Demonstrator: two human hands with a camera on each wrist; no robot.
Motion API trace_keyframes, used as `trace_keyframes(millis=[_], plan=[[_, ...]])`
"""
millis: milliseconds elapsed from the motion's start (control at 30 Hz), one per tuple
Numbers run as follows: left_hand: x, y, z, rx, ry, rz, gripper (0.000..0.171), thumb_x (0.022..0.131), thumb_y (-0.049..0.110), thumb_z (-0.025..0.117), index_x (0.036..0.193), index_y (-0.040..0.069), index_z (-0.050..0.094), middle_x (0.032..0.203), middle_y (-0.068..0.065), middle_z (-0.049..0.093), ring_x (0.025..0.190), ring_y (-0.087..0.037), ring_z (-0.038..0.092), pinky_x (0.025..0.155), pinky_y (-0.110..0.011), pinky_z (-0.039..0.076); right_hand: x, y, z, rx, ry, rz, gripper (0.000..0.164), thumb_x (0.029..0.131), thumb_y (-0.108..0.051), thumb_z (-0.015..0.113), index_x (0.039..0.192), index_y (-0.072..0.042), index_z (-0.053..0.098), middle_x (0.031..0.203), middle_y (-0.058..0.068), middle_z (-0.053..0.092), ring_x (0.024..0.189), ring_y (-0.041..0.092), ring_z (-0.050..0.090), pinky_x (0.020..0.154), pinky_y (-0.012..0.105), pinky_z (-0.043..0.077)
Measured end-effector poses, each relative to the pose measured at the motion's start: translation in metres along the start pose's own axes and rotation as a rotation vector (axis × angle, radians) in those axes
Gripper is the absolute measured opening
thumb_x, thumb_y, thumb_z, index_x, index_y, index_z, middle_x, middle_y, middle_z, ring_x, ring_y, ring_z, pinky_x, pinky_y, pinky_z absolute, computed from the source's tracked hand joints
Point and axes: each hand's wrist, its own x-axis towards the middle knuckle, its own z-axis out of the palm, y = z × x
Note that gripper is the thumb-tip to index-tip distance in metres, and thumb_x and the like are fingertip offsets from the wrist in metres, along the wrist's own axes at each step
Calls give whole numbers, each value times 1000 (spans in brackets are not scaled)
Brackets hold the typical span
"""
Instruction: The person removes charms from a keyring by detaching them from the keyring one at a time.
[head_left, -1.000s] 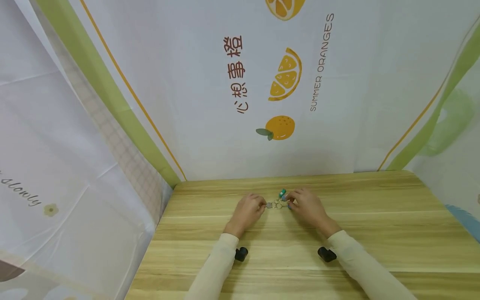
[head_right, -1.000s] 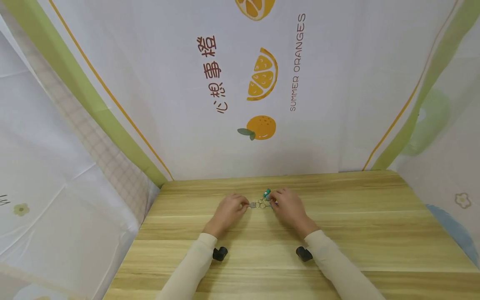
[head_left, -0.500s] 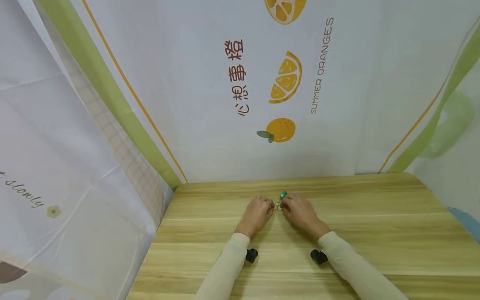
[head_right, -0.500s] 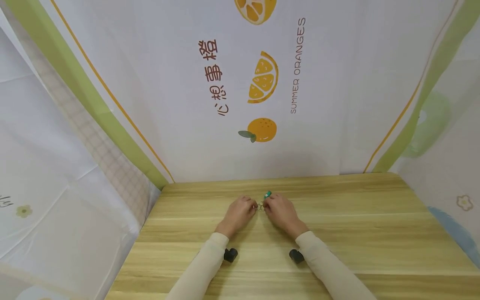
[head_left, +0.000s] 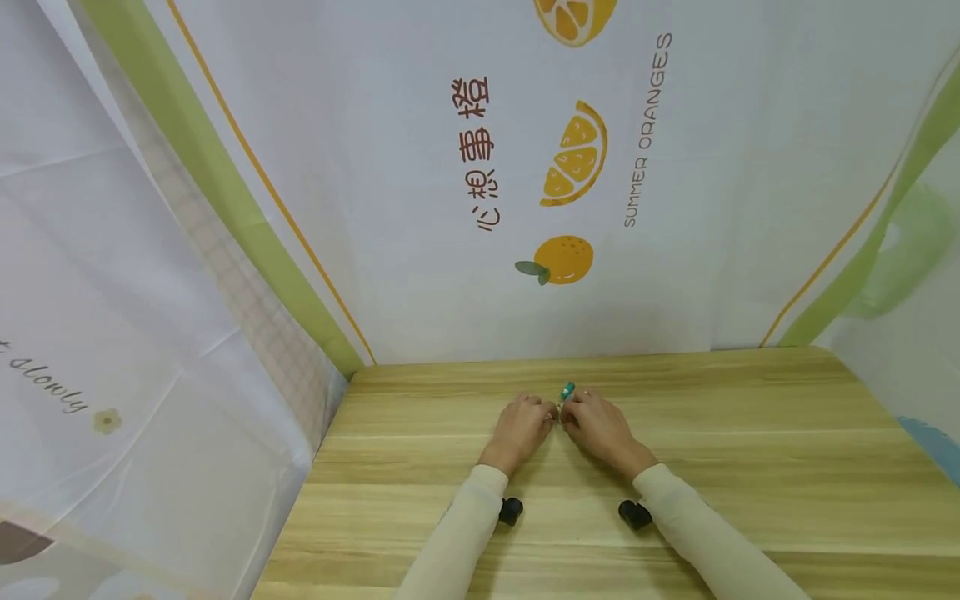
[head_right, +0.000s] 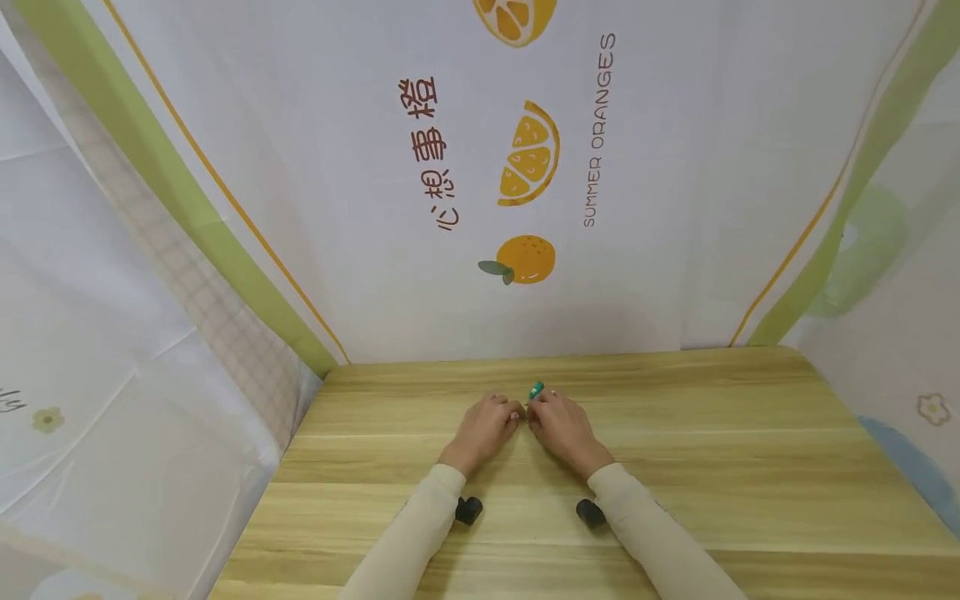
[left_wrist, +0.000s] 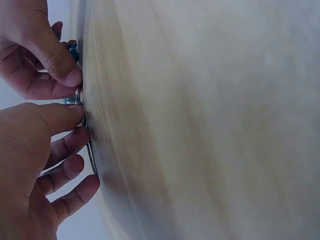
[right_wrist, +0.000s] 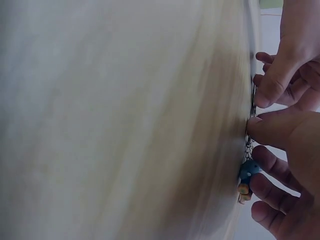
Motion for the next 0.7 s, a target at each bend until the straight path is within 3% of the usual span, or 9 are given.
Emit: trace_keyframes(millis=[333, 700], plan=[[1, 3, -1, -7, -15, -7, 7, 102, 26, 75, 105, 21, 80, 100, 4, 75, 94, -14, 65, 82, -25, 57, -1, 1, -1, -13, 17, -9, 19, 90, -9, 82, 83, -16, 66, 89, 0, 64, 79, 16, 55, 61, 29, 47], [3, 5, -3, -5, -40, 0, 7, 102, 25, 75, 101, 19, 79, 98, 5, 74, 94, -12, 66, 80, -22, 56, -1, 4, 0, -2, -3, -2, 18, 91, -11, 82, 85, -17, 66, 87, -3, 63, 81, 15, 56, 63, 27, 46]])
